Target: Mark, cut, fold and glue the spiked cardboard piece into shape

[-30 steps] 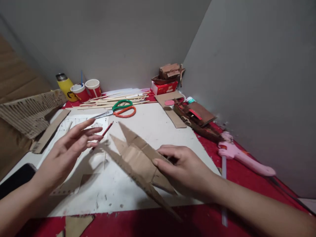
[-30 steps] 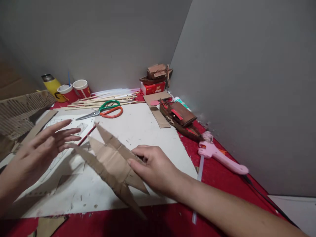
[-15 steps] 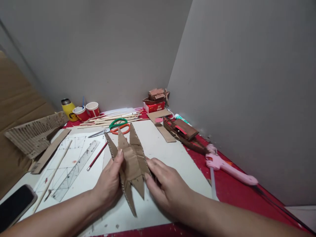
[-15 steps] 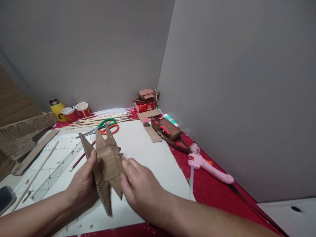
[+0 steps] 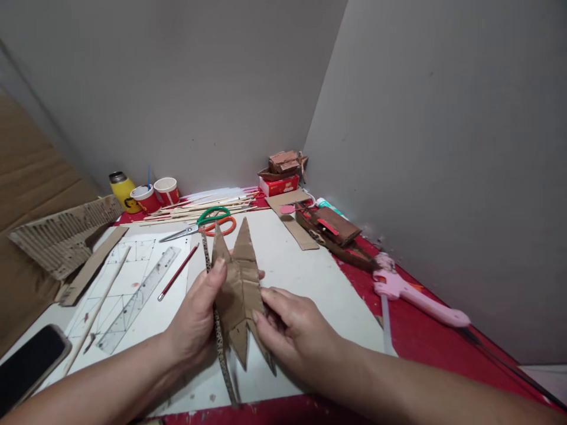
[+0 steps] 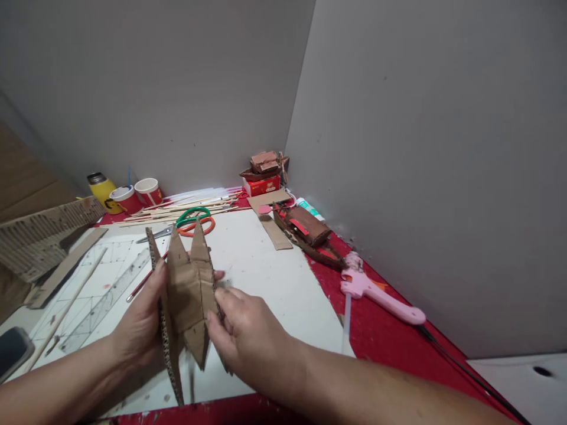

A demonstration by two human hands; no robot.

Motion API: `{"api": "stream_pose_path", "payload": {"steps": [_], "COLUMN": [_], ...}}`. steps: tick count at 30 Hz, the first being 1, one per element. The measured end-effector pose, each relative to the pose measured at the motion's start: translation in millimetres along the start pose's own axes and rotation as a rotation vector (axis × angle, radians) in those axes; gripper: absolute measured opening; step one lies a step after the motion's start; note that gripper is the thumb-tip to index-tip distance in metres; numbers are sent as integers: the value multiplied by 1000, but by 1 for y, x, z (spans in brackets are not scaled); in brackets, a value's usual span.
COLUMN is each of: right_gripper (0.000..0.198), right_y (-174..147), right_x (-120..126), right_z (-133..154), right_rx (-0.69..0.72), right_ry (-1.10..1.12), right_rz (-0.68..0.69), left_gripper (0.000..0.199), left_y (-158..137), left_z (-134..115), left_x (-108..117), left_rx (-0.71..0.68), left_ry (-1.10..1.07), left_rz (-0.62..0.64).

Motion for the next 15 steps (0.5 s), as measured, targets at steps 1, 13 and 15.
{"api": "stream_pose_path", "payload": {"steps": [1, 13, 15], "right_gripper": [13, 13, 13], "right_y": [-1, 17, 17], "right_x": [-1, 15, 5], "right_z": [1, -32, -34], "right_rx": [8, -314, -340], "right_ry": [6, 330, 374], "right_rz": [9, 67, 94], "left_gripper": [59, 55, 58], "left_y": [1, 4, 4], "left_z": [1, 15, 18], "left_x": [1, -4, -1], "left_rx": [10, 147, 113], "left_ry": [18, 2, 62], "left_rz": [6, 64, 70]}}
Point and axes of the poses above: each hand's wrist, its own y-axis towards the middle knuckle, its own x-axis out of the back of the hand, z = x × y, the point moved 9 cm from there along y, towards the middle knuckle, and after that the axes turned 12 degrees about -y, right-handed, at the moved point
